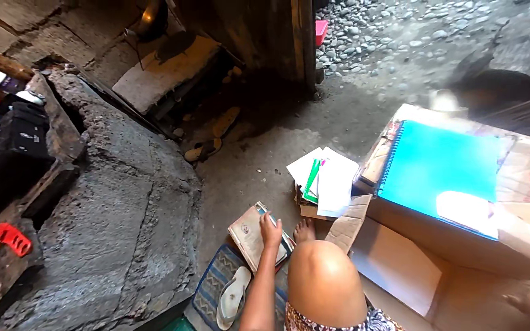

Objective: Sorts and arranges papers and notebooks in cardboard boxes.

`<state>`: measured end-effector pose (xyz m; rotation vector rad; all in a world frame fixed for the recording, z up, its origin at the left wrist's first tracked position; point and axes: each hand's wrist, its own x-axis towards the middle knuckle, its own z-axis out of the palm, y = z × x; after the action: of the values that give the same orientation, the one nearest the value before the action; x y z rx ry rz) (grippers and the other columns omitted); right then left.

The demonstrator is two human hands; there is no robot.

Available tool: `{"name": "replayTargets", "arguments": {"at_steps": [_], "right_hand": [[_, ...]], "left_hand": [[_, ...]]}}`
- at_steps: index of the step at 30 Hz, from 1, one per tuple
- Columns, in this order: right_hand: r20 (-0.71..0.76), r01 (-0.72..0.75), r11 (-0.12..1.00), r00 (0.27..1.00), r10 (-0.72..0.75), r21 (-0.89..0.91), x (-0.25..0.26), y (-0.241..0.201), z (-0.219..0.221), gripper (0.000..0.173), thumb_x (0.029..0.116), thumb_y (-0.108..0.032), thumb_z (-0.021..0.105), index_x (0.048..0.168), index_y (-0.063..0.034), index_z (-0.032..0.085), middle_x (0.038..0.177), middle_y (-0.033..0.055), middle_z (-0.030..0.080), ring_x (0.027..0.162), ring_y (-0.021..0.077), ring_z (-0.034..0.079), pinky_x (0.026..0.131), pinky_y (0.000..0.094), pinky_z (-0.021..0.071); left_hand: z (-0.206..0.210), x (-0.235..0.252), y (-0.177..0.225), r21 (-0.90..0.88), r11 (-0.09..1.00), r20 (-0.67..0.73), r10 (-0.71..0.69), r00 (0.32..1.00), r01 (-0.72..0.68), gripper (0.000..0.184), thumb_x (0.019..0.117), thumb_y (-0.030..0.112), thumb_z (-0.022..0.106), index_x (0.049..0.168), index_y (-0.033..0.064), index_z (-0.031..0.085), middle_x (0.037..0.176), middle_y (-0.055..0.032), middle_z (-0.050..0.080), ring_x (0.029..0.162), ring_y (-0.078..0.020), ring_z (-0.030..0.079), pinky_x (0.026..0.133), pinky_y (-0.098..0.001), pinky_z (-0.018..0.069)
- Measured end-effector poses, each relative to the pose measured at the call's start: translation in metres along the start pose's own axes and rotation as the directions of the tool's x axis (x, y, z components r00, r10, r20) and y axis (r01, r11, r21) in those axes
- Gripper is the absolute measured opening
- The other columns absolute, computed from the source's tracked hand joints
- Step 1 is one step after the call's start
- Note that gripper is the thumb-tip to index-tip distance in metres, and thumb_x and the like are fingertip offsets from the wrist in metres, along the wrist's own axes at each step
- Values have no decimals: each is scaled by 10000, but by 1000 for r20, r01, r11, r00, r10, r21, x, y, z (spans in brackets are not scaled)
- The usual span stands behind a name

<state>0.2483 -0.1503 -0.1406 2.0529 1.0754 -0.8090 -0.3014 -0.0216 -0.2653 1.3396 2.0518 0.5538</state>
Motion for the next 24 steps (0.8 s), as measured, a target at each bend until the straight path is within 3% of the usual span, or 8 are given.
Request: {"name": "replayTargets", "arguments": {"at_steps": [2,5,7,10,12,15,19,24], "right_hand": [[13,-5,1000,1000,5,-11,4,1,1,667,1024,-495,546,1275,120,605,1289,352,622,1217,533,600,951,733,462],[24,-34,999,999,34,-13,6,-1,1,660,1024,-502,543,1262,109,618,1280,341,634,1213,525,606,943,729,468],[18,-42,999,999,42,-4,7,0,2,651,1019,-506,551,1261,94,623,1270,340,638,1202,524,613,934,727,474],[-8,-16,999,1000,16,49,-31,-16,-16,609,1038,-429,559,1230,146,622,1259,395,616,1214,591,573,959,773,423],[-3,11,998,1000,-11,67,-56,-26,-29,595,1061,-385,532,1227,180,610,1277,427,588,1244,627,530,988,787,381],[-22,31,997,999,-30,71,-45,-19,-24,620,1053,-415,538,1179,186,632,1235,435,603,1206,637,550,955,802,397],[23,25,999,999,-26,27,-33,-16,-25,636,1044,-449,539,1192,162,638,1264,418,602,1230,629,540,973,795,395],[-1,50,998,999,-50,27,-10,-5,-17,625,1029,-464,562,1124,142,686,1213,424,623,1189,651,554,932,831,392]], "left_hand": [[24,15,33,-152,985,260,-36,965,78,653,984,265,680,1487,-52,409,1429,-286,525,1275,-376,581,1068,-496,496],[57,31,73,-137,953,573,-147,806,271,927,948,407,729,1579,-6,189,1416,-300,536,1206,-387,627,992,-517,537],[78,46,86,-49,948,651,-209,730,315,870,937,466,724,1522,-20,302,1306,-282,601,1084,-353,681,925,-493,569],[95,60,98,29,947,716,-242,655,319,609,976,395,691,1380,-33,534,1240,-258,646,1038,-329,692,901,-478,570],[101,61,101,12,961,697,-206,687,275,448,985,255,685,1310,-38,589,1195,-250,650,1008,-322,678,889,-483,566],[95,64,109,-75,981,587,-102,803,180,298,977,148,665,1195,-55,654,1137,-248,672,997,-325,673,900,-496,546],[76,81,125,-182,969,397,-81,914,165,238,979,108,620,1146,-60,655,1019,-215,674,836,-280,667,755,-448,566],[63,106,138,-50,996,410,-48,911,75,259,972,136,622,1145,-49,675,1085,-221,687,986,-307,668,896,-496,528]]}}
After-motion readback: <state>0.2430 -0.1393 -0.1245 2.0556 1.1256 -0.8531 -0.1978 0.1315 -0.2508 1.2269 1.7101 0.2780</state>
